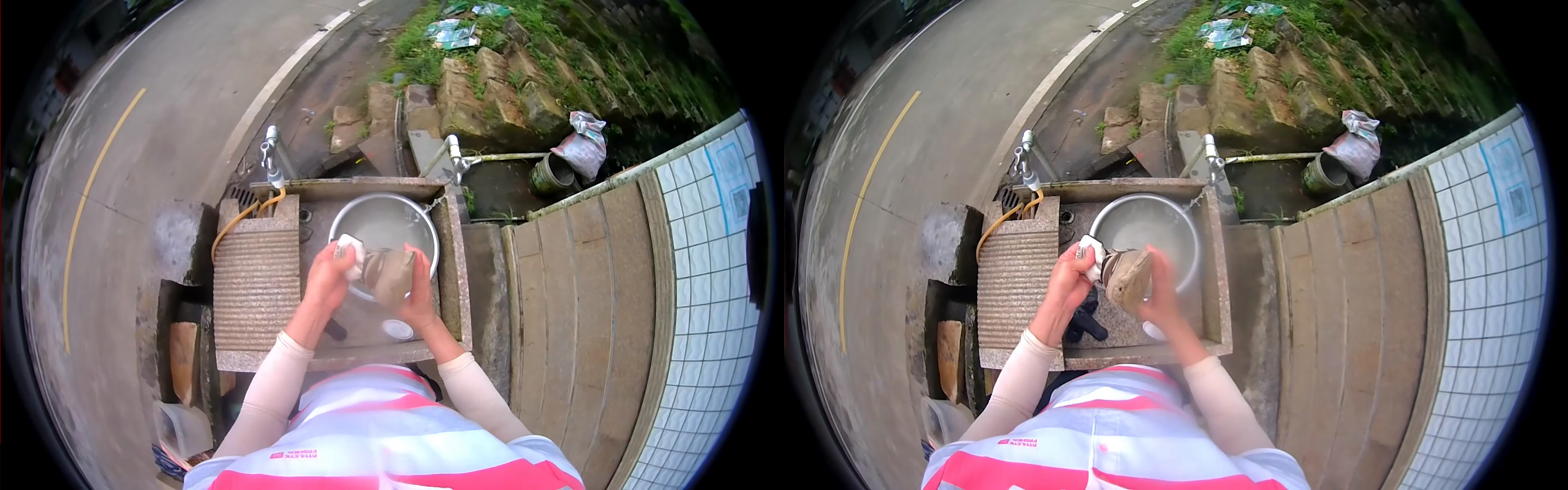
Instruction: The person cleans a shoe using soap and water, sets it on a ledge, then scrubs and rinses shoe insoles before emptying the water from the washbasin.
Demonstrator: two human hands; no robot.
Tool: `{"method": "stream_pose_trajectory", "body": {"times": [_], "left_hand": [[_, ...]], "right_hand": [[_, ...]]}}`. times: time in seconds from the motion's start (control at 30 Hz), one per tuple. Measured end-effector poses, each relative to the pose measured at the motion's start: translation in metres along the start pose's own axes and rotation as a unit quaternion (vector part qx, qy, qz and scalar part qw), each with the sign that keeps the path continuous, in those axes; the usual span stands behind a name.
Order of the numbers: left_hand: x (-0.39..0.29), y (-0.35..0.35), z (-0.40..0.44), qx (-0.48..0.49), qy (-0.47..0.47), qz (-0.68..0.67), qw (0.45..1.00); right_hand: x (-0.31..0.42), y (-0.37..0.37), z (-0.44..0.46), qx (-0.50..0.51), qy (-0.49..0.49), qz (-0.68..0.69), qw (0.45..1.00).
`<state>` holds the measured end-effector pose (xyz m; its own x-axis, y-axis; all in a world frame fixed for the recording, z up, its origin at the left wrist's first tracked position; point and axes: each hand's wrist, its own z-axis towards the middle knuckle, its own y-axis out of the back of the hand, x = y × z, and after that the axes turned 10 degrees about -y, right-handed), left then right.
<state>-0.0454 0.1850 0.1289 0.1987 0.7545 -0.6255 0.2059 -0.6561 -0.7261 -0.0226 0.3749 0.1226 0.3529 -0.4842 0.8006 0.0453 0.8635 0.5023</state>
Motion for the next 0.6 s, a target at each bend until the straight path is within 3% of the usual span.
{"method": "stream_pose_trajectory", "body": {"times": [0.13,0.27,0.37,0.5,0.53,0.6], "left_hand": [[0.003,0.009,0.007,0.006,0.018,0.017,1.0],[-0.021,0.009,-0.007,0.058,-0.127,0.244,0.96],[-0.026,0.025,-0.013,0.178,-0.101,0.339,0.918],[0.006,0.015,-0.027,-0.008,-0.119,0.268,0.956],[0.014,0.016,-0.033,-0.066,-0.143,0.324,0.933],[0.02,0.015,-0.055,-0.021,-0.183,0.455,0.871]], "right_hand": [[-0.005,-0.002,0.001,0.006,0.004,-0.008,1.0],[-0.004,-0.012,-0.005,-0.046,-0.085,-0.096,0.991],[0.01,-0.013,0.001,-0.058,-0.094,-0.18,0.977],[0.023,-0.022,0.003,-0.041,-0.147,-0.22,0.963],[0.024,-0.025,0.003,-0.032,-0.166,-0.233,0.958],[0.013,-0.037,0.002,-0.037,-0.249,-0.136,0.958]]}}
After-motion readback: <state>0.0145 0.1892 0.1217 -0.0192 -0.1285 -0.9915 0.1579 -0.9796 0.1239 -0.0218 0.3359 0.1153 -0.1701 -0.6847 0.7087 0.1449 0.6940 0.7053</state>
